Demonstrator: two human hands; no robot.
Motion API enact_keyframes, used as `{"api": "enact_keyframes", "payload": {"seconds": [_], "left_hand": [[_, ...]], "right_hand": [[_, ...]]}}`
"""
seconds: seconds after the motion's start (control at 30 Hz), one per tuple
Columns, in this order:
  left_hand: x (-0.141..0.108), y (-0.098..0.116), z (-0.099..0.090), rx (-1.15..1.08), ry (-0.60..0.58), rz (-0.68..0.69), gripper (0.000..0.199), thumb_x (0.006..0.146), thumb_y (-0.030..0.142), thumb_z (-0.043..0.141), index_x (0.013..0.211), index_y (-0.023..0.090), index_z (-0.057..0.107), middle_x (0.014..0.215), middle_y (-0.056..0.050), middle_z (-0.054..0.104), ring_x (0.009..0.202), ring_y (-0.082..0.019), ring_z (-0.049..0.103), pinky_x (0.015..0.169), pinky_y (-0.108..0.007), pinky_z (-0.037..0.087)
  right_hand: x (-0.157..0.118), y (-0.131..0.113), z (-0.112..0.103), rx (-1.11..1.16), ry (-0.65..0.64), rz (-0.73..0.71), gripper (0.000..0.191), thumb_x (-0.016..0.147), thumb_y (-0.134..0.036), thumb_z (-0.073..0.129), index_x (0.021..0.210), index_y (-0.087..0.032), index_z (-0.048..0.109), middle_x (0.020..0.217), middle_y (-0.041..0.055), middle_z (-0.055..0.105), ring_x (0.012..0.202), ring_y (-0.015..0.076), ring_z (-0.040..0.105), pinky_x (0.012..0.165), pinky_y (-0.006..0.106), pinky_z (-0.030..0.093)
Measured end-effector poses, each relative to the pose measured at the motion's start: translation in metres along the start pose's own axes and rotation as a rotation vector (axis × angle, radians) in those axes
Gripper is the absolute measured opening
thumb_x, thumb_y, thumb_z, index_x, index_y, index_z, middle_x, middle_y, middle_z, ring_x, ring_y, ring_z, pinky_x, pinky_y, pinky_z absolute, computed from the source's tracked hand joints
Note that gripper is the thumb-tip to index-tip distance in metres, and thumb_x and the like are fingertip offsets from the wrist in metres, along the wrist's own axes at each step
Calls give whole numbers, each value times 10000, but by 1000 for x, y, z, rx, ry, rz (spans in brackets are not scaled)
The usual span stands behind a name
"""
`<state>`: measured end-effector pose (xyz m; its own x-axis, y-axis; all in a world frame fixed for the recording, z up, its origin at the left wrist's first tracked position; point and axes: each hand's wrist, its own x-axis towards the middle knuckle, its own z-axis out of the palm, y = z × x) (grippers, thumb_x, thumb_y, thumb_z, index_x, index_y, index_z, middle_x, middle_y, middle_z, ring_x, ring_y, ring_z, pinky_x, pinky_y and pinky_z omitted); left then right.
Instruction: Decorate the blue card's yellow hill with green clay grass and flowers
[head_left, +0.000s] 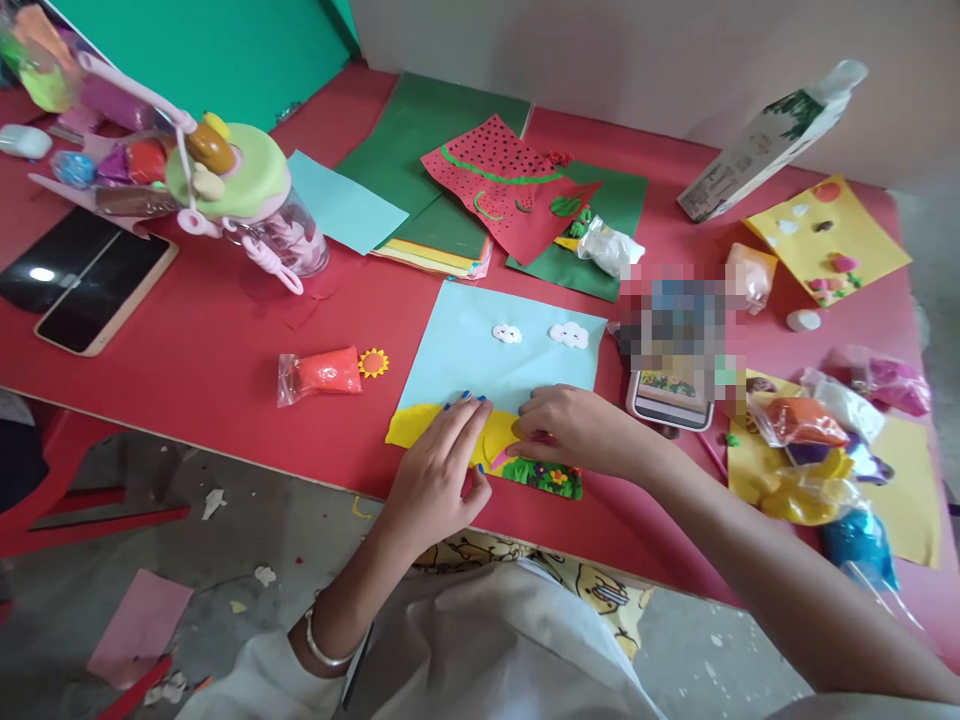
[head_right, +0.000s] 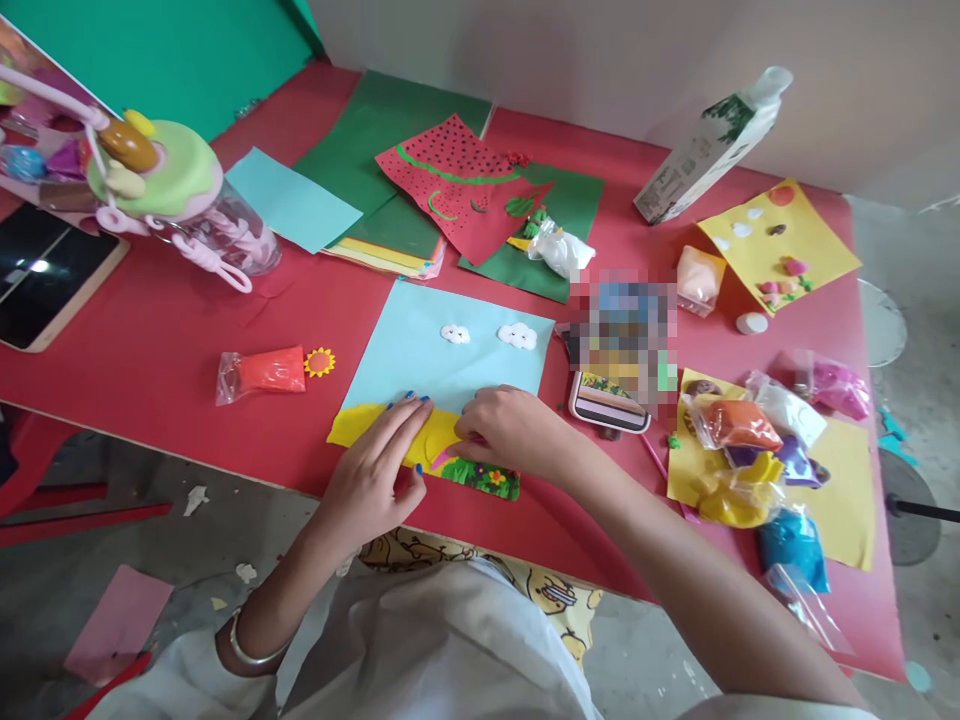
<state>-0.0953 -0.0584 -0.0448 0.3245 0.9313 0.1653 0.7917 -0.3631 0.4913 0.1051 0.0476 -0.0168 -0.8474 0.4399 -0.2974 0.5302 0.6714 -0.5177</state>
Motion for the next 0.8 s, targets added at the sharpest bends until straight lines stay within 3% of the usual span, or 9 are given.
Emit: {"api": "enact_keyframes", "payload": {"seconds": [0.47, 0.8], "left_hand": [[0, 0, 1, 9, 10, 11, 694, 778, 66, 466, 1462, 110, 353, 1413, -153, 513, 1356, -286, 470, 1099, -411, 452], [2, 0, 1, 25, 8, 18, 712, 781, 70, 469, 1477, 120, 327, 1396, -158, 523, 1347, -296, 477, 1089, -430, 460]], "right_hand": [[4, -4, 8, -13, 96, 90, 468, 1003, -435, 423, 634, -179, 558, 634, 25, 537, 651, 137, 461, 589, 281, 274], [9, -4, 17, 27, 209, 206, 388, 960, -404, 485, 647, -189, 561, 656, 32, 545, 675, 142, 484, 578, 278, 268]]}}
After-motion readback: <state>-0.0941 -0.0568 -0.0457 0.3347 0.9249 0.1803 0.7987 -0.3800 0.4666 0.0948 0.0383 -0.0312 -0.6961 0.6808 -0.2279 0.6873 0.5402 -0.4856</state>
